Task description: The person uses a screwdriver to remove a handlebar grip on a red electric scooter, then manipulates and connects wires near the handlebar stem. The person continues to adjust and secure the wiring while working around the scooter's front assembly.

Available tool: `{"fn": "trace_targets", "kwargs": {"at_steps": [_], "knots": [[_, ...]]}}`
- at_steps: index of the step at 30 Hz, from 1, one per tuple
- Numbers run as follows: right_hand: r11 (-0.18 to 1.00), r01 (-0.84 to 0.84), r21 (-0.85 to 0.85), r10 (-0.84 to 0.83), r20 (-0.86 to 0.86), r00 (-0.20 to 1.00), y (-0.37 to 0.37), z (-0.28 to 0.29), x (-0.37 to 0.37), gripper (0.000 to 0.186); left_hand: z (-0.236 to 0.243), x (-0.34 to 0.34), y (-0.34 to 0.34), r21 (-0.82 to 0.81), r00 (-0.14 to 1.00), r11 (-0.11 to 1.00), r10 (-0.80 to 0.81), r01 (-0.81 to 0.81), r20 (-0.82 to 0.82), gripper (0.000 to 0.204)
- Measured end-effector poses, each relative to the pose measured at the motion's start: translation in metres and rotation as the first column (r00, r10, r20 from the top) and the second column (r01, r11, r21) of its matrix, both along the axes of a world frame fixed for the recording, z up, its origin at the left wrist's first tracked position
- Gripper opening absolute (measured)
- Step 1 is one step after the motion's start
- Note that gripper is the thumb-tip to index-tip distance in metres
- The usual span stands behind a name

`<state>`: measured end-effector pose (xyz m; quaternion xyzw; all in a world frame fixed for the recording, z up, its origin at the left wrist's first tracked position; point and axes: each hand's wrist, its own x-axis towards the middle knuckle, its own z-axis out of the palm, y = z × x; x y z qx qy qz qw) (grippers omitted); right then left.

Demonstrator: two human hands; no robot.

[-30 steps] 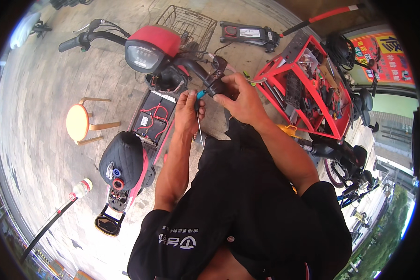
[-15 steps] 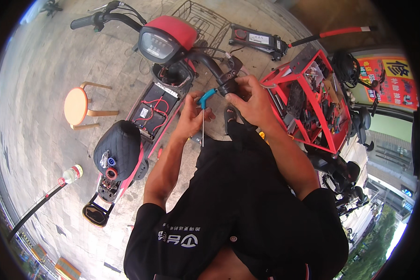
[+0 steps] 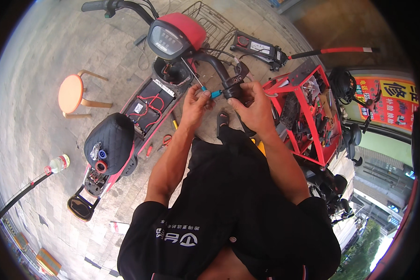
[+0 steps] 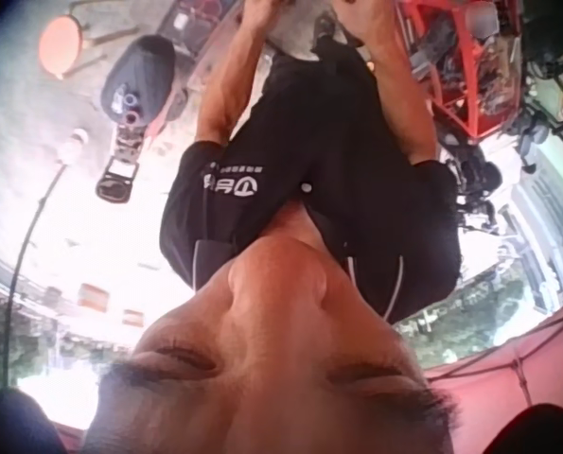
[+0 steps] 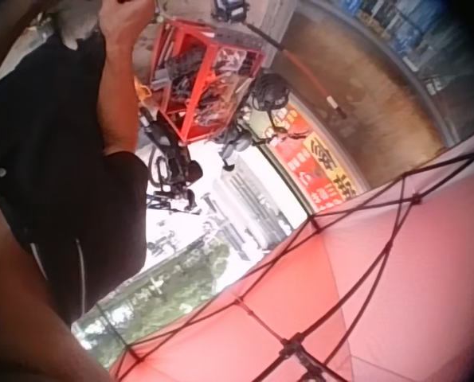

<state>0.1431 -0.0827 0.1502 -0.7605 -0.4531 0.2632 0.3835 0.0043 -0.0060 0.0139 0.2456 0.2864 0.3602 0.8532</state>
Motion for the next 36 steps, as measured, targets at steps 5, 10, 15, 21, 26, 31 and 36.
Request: {"fn": "trace_targets", "kwargs": {"at_steps": [5, 10, 15, 21, 26, 31, 36], "knots": [[1.0, -0.012, 0.028, 0.013, -0.061, 0.998, 0.001, -0.005, 0.002, 0.042, 0.011, 0.013, -0.024, 0.33, 0.934, 0.929, 0.256, -0.167, -0.248, 0.042], [1.0, -0.018, -0.003, 0.018, -0.042, 0.999, -0.001, -0.006, 0.004, 0.042, 0.011, 0.02, -0.039, 0.541, 0.843, 0.832, 0.373, -0.119, -0.388, 0.051], [1.0, -0.031, 0.003, 0.031, -0.04, 0.999, 0.001, -0.008, 0.004, 0.043, 0.008, 0.022, -0.043, 0.663, 0.723, 0.749, 0.451, 0.013, -0.523, 0.069], [0.999, -0.037, 0.015, 0.037, -0.047, 0.998, 0.0, -0.007, 0.005, 0.043, 0.005, 0.01, -0.022, 0.87, 0.712, 0.485, 0.578, 0.091, -0.397, 0.052], [0.998, -0.053, 0.042, 0.056, -0.087, 0.995, 0.0, -0.007, 0.004, 0.044, 0.001, 0.0, -0.004, 0.947, 0.741, 0.292, 0.604, 0.137, -0.293, 0.044], [0.997, -0.065, 0.031, 0.067, -0.088, 0.994, 0.0, -0.007, 0.003, 0.044, -0.002, 0.003, -0.008, 0.942, 0.755, 0.33, 0.603, 0.058, -0.257, 0.044], [0.997, -0.074, 0.011, 0.075, -0.058, 0.996, 0.001, -0.006, 0.006, 0.044, -0.015, 0.002, 0.0, 0.948, 0.697, 0.314, 0.67, 0.044, -0.254, 0.042]]}}
